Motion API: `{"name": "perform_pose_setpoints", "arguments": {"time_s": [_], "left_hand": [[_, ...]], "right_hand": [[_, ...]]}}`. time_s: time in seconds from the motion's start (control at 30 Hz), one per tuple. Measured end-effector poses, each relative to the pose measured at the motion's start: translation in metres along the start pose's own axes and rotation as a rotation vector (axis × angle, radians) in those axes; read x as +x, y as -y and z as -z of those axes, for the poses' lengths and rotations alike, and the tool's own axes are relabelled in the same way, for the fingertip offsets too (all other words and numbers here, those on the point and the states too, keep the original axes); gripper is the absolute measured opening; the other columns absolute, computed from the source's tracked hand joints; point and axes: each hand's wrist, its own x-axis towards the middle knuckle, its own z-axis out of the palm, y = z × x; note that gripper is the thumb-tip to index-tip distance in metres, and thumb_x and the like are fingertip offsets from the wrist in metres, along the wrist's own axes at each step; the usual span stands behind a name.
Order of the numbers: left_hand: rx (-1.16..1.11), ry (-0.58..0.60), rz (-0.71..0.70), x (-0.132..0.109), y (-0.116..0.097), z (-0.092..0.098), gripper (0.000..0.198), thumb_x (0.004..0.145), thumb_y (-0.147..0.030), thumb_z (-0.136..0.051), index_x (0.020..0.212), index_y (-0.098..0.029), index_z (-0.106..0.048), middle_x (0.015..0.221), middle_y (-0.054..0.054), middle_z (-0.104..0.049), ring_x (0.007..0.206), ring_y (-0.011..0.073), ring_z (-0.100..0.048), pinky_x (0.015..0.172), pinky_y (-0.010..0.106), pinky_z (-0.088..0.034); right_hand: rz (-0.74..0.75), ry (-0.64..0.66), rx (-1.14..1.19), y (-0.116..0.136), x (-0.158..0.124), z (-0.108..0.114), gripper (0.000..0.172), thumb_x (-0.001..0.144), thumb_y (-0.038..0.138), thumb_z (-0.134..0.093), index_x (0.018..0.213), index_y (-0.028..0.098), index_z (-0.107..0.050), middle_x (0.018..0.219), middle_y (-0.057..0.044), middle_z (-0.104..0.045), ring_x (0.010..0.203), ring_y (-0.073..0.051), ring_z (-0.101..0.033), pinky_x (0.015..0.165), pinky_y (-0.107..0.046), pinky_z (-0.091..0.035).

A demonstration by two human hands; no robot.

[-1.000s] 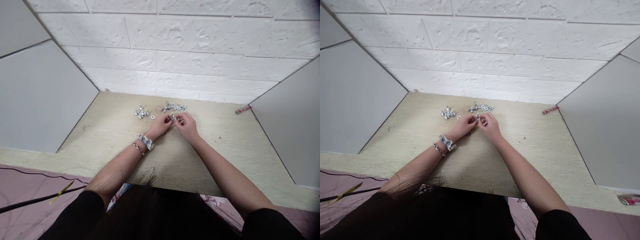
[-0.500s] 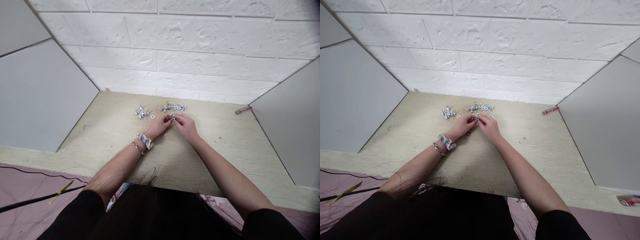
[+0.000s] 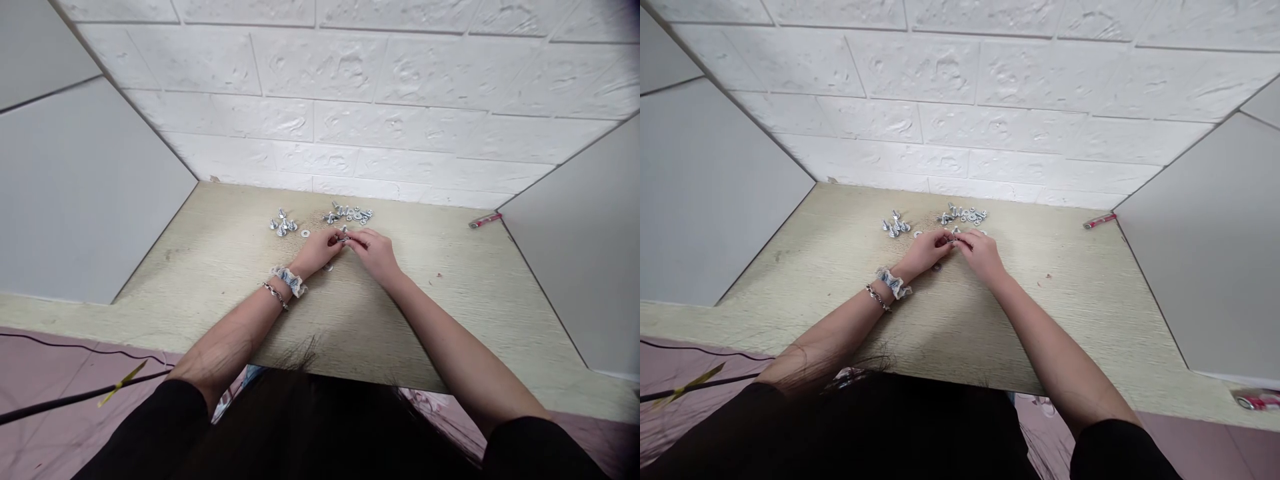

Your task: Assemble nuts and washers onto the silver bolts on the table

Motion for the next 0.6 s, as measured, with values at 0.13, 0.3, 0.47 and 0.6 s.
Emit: {"name": "perform_pose_setpoints", "arguments": {"time_s": [0.13,0.3,0.47,0.6], "left_hand": [[-0.002,0.015,-0.024,-0.001,0.000,-0.001,0.017,0.080,-0.027,-0.052,0.084,-0.018,-0.065,0.060,-0.003,-0.054,0.059,0.0119,-0.048,0.061,0.024,-0.038],[-0.004,0.044,-0.040,-0.003,-0.001,-0.001,0.016,0.080,-0.025,-0.050,0.081,-0.018,-0.064,0.060,-0.003,-0.053,0.059,0.0118,-0.047,0.060,0.024,-0.037],[-0.039,0.023,0.004,-0.003,-0.005,0.001,0.017,0.080,-0.028,-0.052,0.081,-0.017,-0.065,0.060,-0.003,-0.054,0.058,0.0116,-0.047,0.060,0.024,-0.038],[-0.063,0.014,0.008,-0.003,-0.006,0.001,0.015,0.080,-0.026,-0.052,0.080,-0.017,-0.064,0.059,-0.003,-0.054,0.059,0.0114,-0.048,0.061,0.023,-0.039]], "right_hand": [[-0.103,0.012,0.006,0.001,0.000,0.002,0.020,0.085,0.035,-0.057,0.083,0.021,-0.071,0.078,-0.003,-0.069,0.072,-0.017,-0.062,0.070,-0.031,-0.049],[-0.090,0.023,-0.079,0.002,-0.001,0.003,0.046,0.089,0.054,-0.044,0.061,0.019,-0.057,0.060,-0.002,-0.056,0.059,-0.015,-0.051,0.059,-0.028,-0.039],[-0.009,0.053,-0.151,0.009,-0.005,0.001,0.055,0.094,0.054,-0.025,0.056,0.020,-0.046,0.058,-0.003,-0.049,0.058,-0.015,-0.046,0.056,-0.028,-0.034],[0.011,0.018,-0.127,0.015,-0.007,-0.001,0.049,0.094,0.046,-0.031,0.053,0.020,-0.038,0.055,-0.001,-0.044,0.055,-0.014,-0.042,0.054,-0.028,-0.032]]}}
